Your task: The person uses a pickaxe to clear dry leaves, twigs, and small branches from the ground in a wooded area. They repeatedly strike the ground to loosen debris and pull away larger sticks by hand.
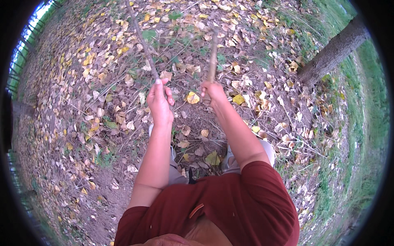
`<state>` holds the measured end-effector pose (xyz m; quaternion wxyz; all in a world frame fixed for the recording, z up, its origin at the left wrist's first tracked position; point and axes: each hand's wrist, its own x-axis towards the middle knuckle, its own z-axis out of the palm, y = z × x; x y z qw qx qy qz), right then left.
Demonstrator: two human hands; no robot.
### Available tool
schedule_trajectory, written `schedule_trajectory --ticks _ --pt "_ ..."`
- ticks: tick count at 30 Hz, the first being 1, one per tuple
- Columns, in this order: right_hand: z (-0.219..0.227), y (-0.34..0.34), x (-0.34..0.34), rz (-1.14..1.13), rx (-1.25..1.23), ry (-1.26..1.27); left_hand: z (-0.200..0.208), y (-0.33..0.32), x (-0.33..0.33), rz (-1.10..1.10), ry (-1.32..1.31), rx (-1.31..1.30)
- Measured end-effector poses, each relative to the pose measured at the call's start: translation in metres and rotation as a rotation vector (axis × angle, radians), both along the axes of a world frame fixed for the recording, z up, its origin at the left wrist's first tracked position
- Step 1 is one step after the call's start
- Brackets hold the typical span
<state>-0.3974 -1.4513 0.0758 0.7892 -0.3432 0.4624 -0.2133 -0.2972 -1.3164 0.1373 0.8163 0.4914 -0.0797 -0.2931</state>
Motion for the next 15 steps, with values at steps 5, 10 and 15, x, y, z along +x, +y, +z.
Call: schedule_trajectory --ticks 5,10,15 --pt "-0.057 -0.011 -0.072 -0.317 -0.056 0.012 -0.004 -0.008 -0.012 -0.051 0.027 0.004" --pt "-0.090 -0.029 -0.125 -0.642 -0.244 0.357 -0.003 -0.018 -0.027 -0.096 0.037 -0.005" --pt "-0.095 0.013 -0.135 -0.647 -0.199 0.586 -0.001 -0.021 -0.036 -0.099 -0.004 0.000"
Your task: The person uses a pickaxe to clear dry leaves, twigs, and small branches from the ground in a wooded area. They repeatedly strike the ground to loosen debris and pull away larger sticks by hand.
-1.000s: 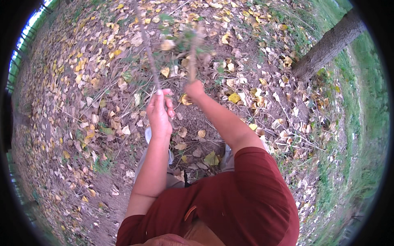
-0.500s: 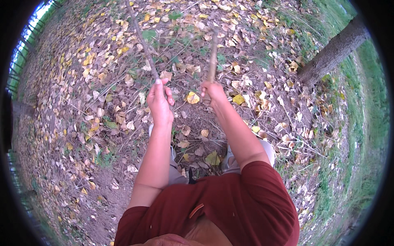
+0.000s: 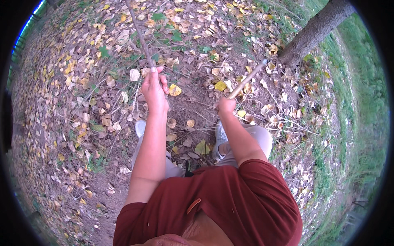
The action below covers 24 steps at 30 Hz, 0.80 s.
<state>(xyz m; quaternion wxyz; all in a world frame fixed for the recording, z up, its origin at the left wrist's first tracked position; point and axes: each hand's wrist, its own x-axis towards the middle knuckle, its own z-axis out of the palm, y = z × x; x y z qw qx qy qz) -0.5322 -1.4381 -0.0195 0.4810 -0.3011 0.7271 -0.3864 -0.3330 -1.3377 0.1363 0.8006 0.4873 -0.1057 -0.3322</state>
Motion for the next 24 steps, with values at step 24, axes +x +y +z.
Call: schedule_trajectory --ticks 24 --pt "0.132 0.069 0.081 0.829 0.097 -0.416 0.026 0.026 0.047 0.230 0.025 -0.073"
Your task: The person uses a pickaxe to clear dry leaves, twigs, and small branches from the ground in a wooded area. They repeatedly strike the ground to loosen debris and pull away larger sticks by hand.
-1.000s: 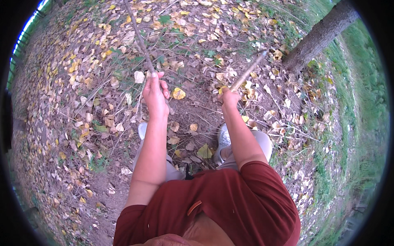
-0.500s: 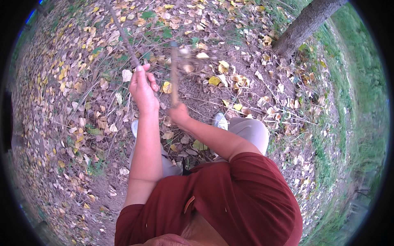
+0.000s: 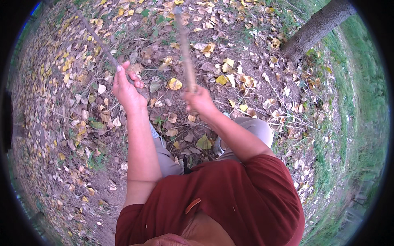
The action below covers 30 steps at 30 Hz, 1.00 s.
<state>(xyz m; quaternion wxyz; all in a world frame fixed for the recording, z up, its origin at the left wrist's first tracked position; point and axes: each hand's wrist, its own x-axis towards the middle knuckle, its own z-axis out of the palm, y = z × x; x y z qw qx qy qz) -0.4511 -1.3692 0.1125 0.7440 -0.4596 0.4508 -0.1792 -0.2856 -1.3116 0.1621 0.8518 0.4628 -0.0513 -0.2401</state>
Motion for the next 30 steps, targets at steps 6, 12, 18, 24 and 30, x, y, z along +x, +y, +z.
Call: schedule_trajectory --ticks 6,12,18,24,30 --pt "-0.055 0.010 -0.086 -0.585 0.077 0.121 -0.003 -0.008 -0.013 -0.065 0.027 -0.029" --pt "-0.074 0.056 -0.094 -0.435 0.226 0.223 -0.009 -0.013 -0.024 -0.088 0.002 -0.066" --pt "-0.019 0.026 -0.034 0.132 0.562 -0.364 -0.011 -0.013 -0.033 -0.117 -0.097 -0.020" --pt "0.011 -0.002 0.000 0.264 0.367 -0.458 -0.011 0.001 -0.030 -0.173 -0.156 0.040" --pt "-0.064 -0.065 0.005 0.040 -0.165 0.305 -0.003 0.020 -0.044 -0.367 -0.174 0.138"
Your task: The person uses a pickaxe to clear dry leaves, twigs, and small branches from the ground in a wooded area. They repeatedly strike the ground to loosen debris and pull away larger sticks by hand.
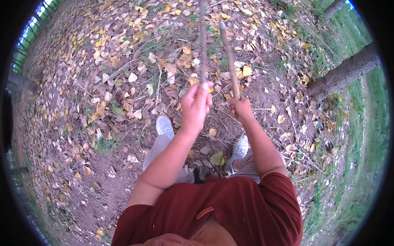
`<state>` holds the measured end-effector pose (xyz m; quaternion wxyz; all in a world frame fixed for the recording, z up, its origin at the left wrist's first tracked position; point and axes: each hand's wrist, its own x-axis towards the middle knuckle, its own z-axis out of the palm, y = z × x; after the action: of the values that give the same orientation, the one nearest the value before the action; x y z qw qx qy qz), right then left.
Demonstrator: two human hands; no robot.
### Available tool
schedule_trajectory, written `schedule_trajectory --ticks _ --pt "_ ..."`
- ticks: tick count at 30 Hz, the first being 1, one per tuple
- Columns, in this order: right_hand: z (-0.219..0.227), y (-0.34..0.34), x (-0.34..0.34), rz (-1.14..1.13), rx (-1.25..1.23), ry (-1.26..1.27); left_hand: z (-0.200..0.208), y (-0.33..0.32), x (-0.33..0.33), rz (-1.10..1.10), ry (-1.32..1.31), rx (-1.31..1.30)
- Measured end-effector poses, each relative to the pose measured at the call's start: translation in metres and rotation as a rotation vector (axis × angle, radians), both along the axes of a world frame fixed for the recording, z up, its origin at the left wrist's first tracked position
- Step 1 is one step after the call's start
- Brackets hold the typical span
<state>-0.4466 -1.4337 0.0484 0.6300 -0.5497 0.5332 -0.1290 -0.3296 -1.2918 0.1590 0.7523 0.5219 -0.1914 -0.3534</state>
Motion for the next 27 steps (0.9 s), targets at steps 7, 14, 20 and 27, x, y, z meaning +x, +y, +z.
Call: schedule_trajectory --ticks 7,14,20,27 --pt "-0.081 -0.041 0.082 -0.342 0.177 -0.018 0.010 0.034 -0.004 -0.204 0.038 -0.051" --pt "-0.071 0.066 0.207 0.246 0.250 -0.125 0.011 0.038 0.018 -0.061 0.104 -0.070" --pt "0.009 0.115 0.282 0.728 0.623 -0.407 0.014 0.028 0.024 0.058 -0.045 -0.102" --pt "0.022 0.113 0.223 0.694 0.347 -0.444 0.009 0.028 0.024 0.066 -0.036 -0.075"
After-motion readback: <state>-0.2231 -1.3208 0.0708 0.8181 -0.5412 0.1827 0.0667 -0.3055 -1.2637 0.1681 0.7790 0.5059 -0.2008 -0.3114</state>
